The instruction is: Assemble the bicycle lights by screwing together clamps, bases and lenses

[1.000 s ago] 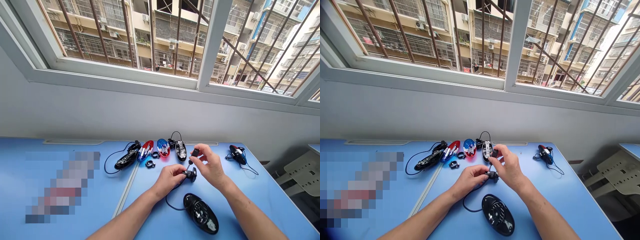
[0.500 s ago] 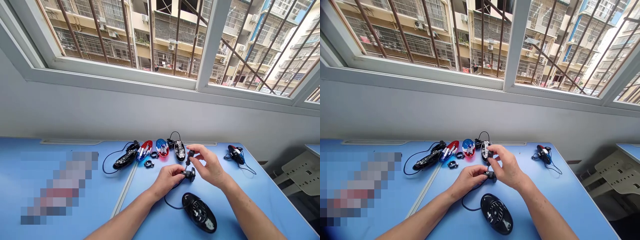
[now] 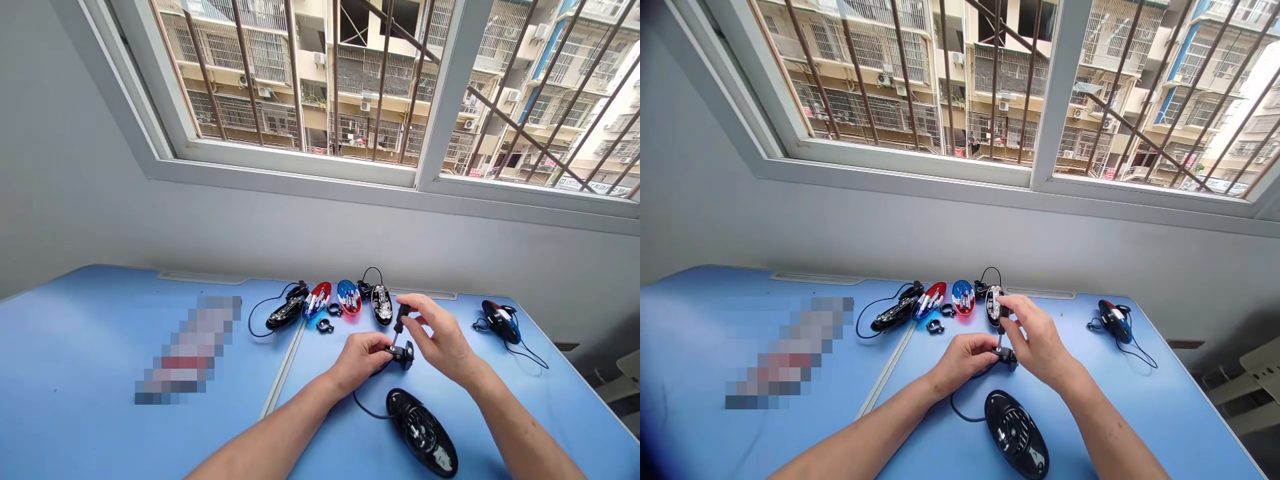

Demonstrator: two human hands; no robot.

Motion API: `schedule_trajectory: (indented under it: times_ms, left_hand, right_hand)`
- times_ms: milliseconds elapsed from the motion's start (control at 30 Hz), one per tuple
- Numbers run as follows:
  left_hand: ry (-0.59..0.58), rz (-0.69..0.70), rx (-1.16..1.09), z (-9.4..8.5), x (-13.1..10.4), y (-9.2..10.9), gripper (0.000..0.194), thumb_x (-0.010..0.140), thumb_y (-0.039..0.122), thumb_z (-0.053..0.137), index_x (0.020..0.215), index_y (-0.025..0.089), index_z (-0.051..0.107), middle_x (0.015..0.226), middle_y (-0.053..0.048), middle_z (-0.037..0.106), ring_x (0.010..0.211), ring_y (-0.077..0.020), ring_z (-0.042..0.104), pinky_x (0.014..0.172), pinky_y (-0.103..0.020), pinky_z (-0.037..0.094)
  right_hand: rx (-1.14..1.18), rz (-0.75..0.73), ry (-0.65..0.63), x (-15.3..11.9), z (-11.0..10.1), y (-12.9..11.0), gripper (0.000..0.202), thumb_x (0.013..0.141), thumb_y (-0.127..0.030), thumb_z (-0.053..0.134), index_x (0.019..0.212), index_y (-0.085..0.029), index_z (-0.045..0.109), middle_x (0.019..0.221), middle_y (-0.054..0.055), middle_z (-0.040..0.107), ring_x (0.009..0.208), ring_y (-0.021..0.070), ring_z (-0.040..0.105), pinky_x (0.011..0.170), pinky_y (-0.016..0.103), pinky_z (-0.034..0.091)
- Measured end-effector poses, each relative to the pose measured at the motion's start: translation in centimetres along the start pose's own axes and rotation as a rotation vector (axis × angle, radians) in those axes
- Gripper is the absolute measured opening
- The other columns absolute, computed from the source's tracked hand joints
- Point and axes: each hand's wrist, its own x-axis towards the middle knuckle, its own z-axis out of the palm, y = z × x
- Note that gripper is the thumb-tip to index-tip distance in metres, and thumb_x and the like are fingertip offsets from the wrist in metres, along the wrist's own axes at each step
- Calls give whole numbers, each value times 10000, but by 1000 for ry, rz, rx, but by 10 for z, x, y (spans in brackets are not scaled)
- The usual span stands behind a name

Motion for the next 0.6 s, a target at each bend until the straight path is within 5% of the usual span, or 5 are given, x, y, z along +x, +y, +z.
schedule_trajectory:
  times_ms: [133, 233, 333, 433, 600]
  left_hand:
    - [4, 0, -10, 1, 1, -2, 174, 627, 216, 569, 733, 142, 686, 545, 40, 515, 503, -109, 418, 506, -226, 332]
    - [9, -3, -16, 1, 0, -2, 167, 624, 209, 570, 725, 142, 686, 544, 40, 517, 498, -107, 416, 498, -224, 327]
    - [15, -7, -14, 1, -1, -1, 144, 628, 208, 578, 701, 147, 686, 525, 45, 508, 495, -106, 416, 492, -221, 318]
    - [21, -7, -3, 1, -1, 0, 139, 626, 206, 582, 696, 152, 689, 515, 49, 504, 498, -110, 417, 498, -224, 319]
    - [22, 0, 11, 1, -1, 0, 137, 625, 213, 578, 686, 151, 685, 509, 51, 493, 495, -110, 405, 501, -228, 310]
  right_hand:
    - [49, 100, -86, 0, -9, -2, 270, 901, -165, 441, 1150, -221, 532, 988, 62, 687, 773, 149, 660, 698, 301, 574]
    - [80, 161, -7, 1, -6, 2, 105, 863, -235, 562, 964, -209, 548, 830, 32, 691, 680, 143, 660, 674, 289, 580]
    - [30, 152, 112, 1, 4, 5, 150, 826, -284, 629, 935, -216, 551, 724, -1, 648, 593, 131, 629, 598, 265, 575]
    - [-16, 54, 149, 0, 10, 6, 170, 860, -258, 581, 1028, -236, 571, 766, 6, 638, 590, 122, 606, 576, 259, 565]
    - [0, -32, 27, -1, 4, 2, 271, 903, -183, 467, 1158, -241, 535, 1017, 70, 665, 822, 160, 647, 645, 280, 579]
